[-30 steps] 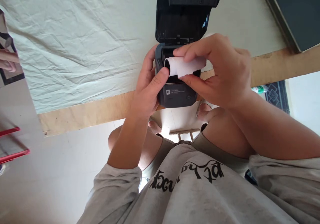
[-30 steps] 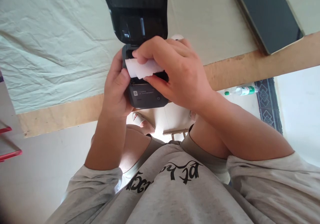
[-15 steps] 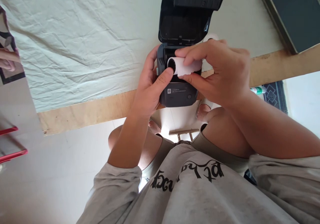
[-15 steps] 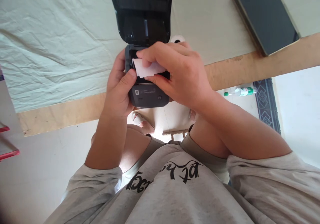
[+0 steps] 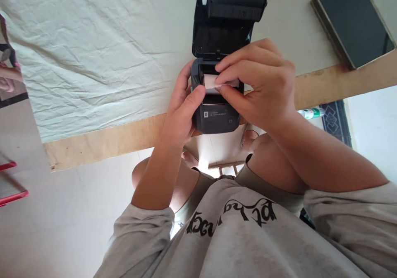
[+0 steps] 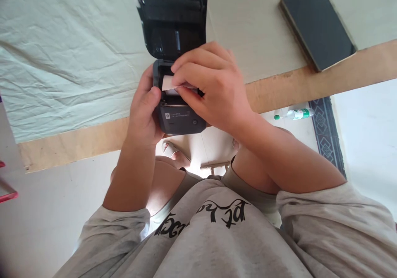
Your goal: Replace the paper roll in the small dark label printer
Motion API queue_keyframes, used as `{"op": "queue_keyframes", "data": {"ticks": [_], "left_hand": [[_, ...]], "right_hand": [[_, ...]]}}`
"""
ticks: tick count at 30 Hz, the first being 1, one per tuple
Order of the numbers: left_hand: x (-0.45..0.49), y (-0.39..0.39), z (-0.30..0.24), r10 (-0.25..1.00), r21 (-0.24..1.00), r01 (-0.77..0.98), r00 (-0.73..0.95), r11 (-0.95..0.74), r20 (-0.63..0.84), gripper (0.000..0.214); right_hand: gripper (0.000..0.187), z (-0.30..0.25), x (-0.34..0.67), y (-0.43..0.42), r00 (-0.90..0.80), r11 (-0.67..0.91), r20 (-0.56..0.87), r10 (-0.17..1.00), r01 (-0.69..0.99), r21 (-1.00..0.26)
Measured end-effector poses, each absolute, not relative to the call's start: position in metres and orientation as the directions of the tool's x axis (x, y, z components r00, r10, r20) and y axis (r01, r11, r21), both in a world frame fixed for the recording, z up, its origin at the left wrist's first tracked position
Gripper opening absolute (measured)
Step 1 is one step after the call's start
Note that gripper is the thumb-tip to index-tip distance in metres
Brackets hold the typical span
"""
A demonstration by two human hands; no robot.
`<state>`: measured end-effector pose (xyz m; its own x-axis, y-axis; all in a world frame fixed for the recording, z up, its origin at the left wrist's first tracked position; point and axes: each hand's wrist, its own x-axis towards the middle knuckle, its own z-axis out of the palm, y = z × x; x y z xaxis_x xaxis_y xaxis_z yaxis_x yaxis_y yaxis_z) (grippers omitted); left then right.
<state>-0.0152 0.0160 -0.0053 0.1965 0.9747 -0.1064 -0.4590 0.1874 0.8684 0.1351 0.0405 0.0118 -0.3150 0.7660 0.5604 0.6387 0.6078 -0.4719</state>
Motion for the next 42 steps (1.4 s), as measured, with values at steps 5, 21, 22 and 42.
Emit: {"op": "queue_keyframes", "data": {"ticks": [5, 21, 22, 42], "left_hand": [[-0.017, 0.017, -0.008, 0.969, 0.857, -0.485, 0.239, 0.173, -0.06, 0.031], [-0.025, 0.019, -0.012, 0.956, 0.949, -0.284, 0.288, 0.134, -0.049, 0.066], [-0.025, 0.019, -0.012, 0.957, 0.95, -0.285, 0.287, 0.13, -0.045, 0.067], [-0.031, 0.022, -0.021, 0.959, 0.976, -0.202, 0.281, 0.077, -0.018, 0.079]], "right_hand": [[0.008, 0.014, 0.137, 0.035, -0.403, 0.696, 0.586, 0.703, 0.559, -0.45], [0.01, 0.012, 0.146, 0.033, -0.406, 0.609, 0.466, 0.786, 0.637, -0.474], [0.012, 0.012, 0.146, 0.032, -0.41, 0.602, 0.453, 0.792, 0.647, -0.468], [0.029, 0.021, 0.151, 0.032, -0.055, 0.462, 0.492, 0.869, 0.445, -0.767]]}}
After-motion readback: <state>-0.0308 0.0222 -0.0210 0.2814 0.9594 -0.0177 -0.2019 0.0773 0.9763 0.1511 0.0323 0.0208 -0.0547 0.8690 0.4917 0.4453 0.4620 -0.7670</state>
